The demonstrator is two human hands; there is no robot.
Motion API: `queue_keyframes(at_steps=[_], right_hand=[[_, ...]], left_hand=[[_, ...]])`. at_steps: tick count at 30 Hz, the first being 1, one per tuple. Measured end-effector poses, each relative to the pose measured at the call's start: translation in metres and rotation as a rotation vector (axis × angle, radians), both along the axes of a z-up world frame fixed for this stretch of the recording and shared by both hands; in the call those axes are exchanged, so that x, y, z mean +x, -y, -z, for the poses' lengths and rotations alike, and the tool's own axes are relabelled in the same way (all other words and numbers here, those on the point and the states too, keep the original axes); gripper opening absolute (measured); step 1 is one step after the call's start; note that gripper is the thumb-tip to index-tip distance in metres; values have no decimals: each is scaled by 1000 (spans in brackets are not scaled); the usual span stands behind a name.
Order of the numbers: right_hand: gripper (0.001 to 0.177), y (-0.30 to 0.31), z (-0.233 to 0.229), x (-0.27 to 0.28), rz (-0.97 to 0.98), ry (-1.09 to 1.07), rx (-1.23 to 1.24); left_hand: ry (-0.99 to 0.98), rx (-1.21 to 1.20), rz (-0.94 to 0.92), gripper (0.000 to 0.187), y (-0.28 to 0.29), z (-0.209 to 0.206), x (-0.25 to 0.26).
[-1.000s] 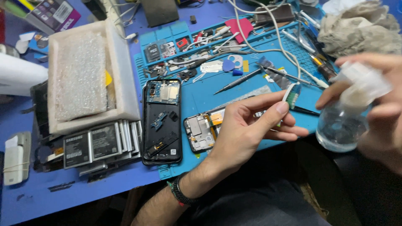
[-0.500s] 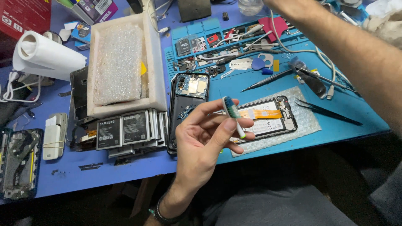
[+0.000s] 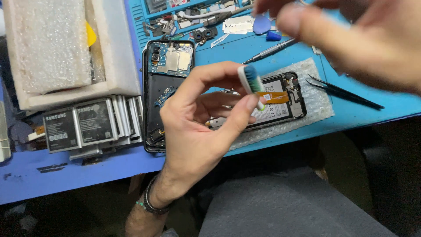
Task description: The person cleans the interior of a disassembled smartphone using a small brush and a spray bottle. They then use tweezers to handle a small circuit board component on a piece of bubble wrap.
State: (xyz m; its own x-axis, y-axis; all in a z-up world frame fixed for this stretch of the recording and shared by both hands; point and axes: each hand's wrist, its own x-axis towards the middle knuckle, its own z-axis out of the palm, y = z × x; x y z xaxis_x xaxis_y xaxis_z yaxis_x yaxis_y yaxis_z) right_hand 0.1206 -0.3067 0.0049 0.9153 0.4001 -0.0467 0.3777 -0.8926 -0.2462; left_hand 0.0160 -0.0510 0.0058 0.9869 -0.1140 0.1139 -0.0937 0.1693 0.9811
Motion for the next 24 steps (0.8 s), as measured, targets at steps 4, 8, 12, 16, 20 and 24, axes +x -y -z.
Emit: queue_keyframes(at_steps=[4, 8, 12, 16, 20, 24], right_hand=[[34, -41, -35, -53, -257, -42, 634], [38, -39, -26, -54, -259, -43, 700], [20, -30, -14, -41, -390, 33, 668], [25, -3, 1, -26, -256, -55, 598], [31, 41, 86, 18, 286, -166, 466], [58, 74, 124, 33, 109, -398, 542]], left_hand=[[276, 323, -72, 28, 12, 7, 9], [579, 560, -128, 21, 15, 10, 13], [670, 666, -136, 13, 6, 7, 15], [713, 1190, 1, 79, -26, 8, 9], [722, 1619, 117, 104, -45, 13, 4], [719, 1695, 173, 117, -50, 20, 7]])
